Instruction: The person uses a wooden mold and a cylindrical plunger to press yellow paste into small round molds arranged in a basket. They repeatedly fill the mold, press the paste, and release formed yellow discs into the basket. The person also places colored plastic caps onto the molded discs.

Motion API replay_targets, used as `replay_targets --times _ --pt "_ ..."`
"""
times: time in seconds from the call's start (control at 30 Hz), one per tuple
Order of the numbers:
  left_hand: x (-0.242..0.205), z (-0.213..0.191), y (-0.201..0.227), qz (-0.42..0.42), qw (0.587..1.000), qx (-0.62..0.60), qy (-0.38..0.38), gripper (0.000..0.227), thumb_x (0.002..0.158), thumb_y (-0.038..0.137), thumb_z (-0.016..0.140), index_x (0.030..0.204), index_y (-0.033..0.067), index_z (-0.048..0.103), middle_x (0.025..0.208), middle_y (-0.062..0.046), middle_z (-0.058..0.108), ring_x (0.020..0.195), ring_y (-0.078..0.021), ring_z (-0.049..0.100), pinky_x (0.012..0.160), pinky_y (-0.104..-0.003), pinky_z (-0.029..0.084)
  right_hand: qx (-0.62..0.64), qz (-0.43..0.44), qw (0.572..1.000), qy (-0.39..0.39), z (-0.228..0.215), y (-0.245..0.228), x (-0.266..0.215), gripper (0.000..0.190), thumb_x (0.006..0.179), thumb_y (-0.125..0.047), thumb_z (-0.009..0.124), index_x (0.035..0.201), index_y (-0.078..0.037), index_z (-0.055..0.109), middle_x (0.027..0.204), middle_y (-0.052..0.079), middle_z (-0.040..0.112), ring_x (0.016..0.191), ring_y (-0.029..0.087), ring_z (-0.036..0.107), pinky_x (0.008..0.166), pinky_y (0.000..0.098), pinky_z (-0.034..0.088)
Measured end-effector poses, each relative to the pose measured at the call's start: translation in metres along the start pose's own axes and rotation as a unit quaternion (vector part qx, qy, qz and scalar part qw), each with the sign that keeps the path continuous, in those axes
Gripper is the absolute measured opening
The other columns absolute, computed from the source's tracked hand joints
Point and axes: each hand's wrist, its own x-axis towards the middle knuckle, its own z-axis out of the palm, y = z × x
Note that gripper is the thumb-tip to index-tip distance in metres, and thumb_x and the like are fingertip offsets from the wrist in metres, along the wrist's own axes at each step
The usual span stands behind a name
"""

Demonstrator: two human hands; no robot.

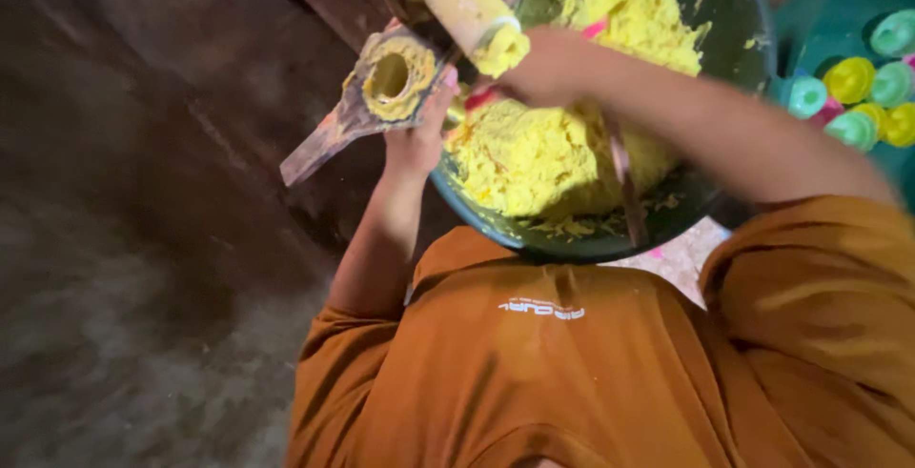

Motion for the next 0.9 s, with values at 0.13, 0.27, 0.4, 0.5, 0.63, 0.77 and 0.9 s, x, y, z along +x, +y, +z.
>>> replay_targets --times 0.13,0.27,0.4,0.5,0.63,0.77,0.9 --pt "0.003 0.001 0.004 0.023 0.997 -0.067 0.039 0.028 0.096 0.009 0.067 0.120 -0.0016 0.057 0.114 -0.005 0.064 0.103 -0.0150 0.062 0.091 -0.030 0.052 0.083 -0.017 0.996 -0.029 -0.028 0.038 0.012 0.026 0.092 -0.014 0.062 0.116 -0.014 0.074 0.104 0.014 0.076 0.090 0.029 0.074 0.081 0.0425 0.059" --pt "0.004 0.004 0.003 -0.008 0.997 -0.077 0.029 0.012 0.105 0.010 0.069 0.113 0.0008 0.066 0.105 -0.005 0.069 0.093 -0.0150 0.067 0.083 -0.032 0.056 -0.058 0.043 0.996 0.050 -0.004 -0.001 0.004 0.025 0.097 -0.035 0.081 0.120 -0.023 0.080 0.102 0.019 0.073 0.091 0.038 0.066 0.073 0.0727 0.043" --pt "0.006 0.000 0.002 0.010 0.996 -0.079 0.042 0.018 0.105 0.014 0.069 0.118 0.0031 0.063 0.104 -0.004 0.068 0.092 -0.0138 0.066 0.083 -0.031 0.055 -0.019 -0.060 0.986 -0.157 -0.046 -0.033 -0.014 0.031 0.087 -0.012 0.070 0.117 -0.019 0.077 0.094 0.010 0.076 0.078 0.026 0.074 0.067 0.0397 0.058" --pt "0.004 -0.002 -0.003 -0.042 0.995 -0.079 0.043 0.019 0.102 0.017 0.067 0.114 0.0025 0.070 0.093 -0.005 0.072 0.082 -0.0156 0.071 0.072 -0.032 0.058 0.005 -0.078 0.988 -0.135 -0.066 -0.040 -0.019 0.039 0.083 -0.010 0.069 0.120 -0.019 0.076 0.089 0.014 0.074 0.077 0.031 0.071 0.067 0.0440 0.057" --pt "0.005 -0.002 -0.007 -0.001 0.995 -0.087 0.052 0.021 0.103 0.019 0.071 0.115 0.0019 0.067 0.104 -0.006 0.070 0.090 -0.0162 0.069 0.082 -0.032 0.057 -0.125 -0.083 0.971 -0.187 -0.039 -0.060 -0.039 0.038 0.082 -0.015 0.072 0.118 -0.027 0.076 0.091 0.012 0.076 0.079 0.031 0.073 0.070 0.0446 0.059" --pt "0.005 -0.004 -0.010 -0.005 0.997 -0.076 0.026 0.020 0.106 0.020 0.070 0.115 0.0023 0.068 0.103 -0.005 0.070 0.094 -0.0167 0.068 0.085 -0.032 0.056 -0.263 -0.047 0.947 -0.181 -0.046 -0.065 -0.046 0.044 0.092 -0.015 0.065 0.132 -0.032 0.070 0.104 0.006 0.073 0.079 0.028 0.074 0.060 0.0420 0.061" --pt "0.006 -0.004 -0.012 -0.017 0.995 -0.094 0.025 0.023 0.102 0.021 0.071 0.115 0.0018 0.067 0.107 -0.005 0.069 0.095 -0.0170 0.069 0.085 -0.034 0.058 -0.259 0.021 0.925 -0.276 -0.055 -0.108 -0.057 0.026 0.098 -0.022 0.059 0.116 -0.022 0.077 0.103 0.008 0.076 0.096 0.028 0.072 0.075 0.0416 0.058"
